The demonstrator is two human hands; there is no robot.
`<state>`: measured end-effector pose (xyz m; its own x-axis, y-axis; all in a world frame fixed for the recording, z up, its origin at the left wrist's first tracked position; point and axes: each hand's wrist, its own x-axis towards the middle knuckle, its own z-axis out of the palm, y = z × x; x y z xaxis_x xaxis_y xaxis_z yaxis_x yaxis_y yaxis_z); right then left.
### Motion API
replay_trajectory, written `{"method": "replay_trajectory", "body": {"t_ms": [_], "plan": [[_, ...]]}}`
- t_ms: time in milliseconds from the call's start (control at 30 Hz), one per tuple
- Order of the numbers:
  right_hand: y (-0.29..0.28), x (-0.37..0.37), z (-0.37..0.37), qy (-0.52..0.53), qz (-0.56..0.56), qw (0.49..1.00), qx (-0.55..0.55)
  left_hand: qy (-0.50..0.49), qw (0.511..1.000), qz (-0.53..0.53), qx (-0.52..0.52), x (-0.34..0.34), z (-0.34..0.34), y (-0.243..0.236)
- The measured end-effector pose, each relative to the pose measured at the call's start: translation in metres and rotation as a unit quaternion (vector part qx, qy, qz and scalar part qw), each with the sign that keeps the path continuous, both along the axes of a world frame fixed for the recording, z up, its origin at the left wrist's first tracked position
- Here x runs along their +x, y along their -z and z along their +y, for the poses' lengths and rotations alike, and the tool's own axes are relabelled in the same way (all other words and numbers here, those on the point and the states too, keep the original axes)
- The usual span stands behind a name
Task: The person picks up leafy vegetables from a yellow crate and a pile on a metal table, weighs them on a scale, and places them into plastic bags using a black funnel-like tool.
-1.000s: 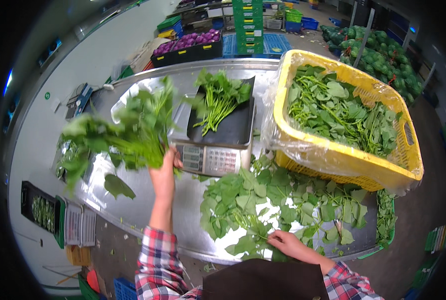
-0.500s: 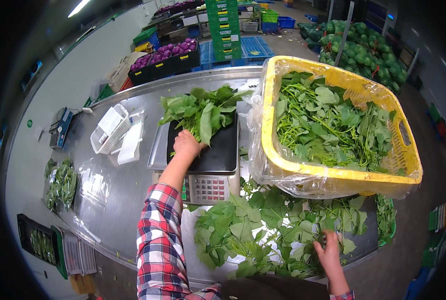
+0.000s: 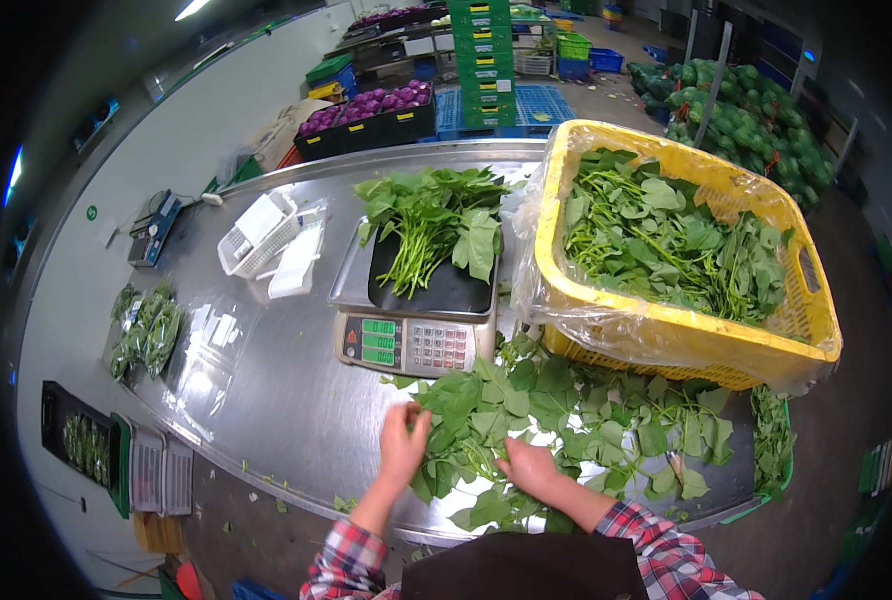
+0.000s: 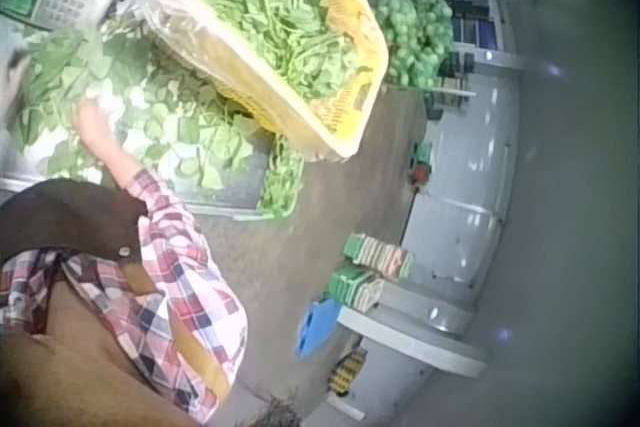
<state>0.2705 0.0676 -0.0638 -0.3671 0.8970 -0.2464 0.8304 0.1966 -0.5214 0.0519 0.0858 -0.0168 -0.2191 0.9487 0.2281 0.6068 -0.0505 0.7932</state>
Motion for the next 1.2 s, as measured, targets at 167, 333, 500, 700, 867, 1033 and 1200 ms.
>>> {"method": "replay_trajectory", "body": {"t_ms": [167,333,500,700,867,1033,1200], "plan": [[-0.029,0.032,0.010,0.048,0.060,0.991,-0.110,-0.009,0.960,-0.236,-0.151,0.035,-0.107,0.016],[-0.082,0.042,-0.011,0.060,0.273,0.949,-0.143,0.039,0.910,-0.391,-0.131,0.075,-0.122,0.000],[-0.043,0.057,0.004,0.150,0.293,0.941,-0.083,0.032,0.874,-0.441,-0.203,0.080,-0.108,0.021],[-0.068,0.064,-0.023,0.085,0.399,0.909,-0.083,0.027,0.885,-0.456,-0.094,0.106,-0.113,-0.023],[-0.087,0.051,-0.048,-0.153,0.328,0.925,0.115,0.027,0.851,-0.492,-0.180,0.116,-0.099,-0.030],[-0.087,0.050,-0.068,-0.176,0.354,0.912,0.112,0.008,0.817,-0.533,-0.222,0.092,-0.078,-0.003],[-0.060,0.092,-0.076,0.234,0.552,0.764,-0.238,0.073,0.802,-0.567,-0.174,0.063,-0.077,-0.013]]}}
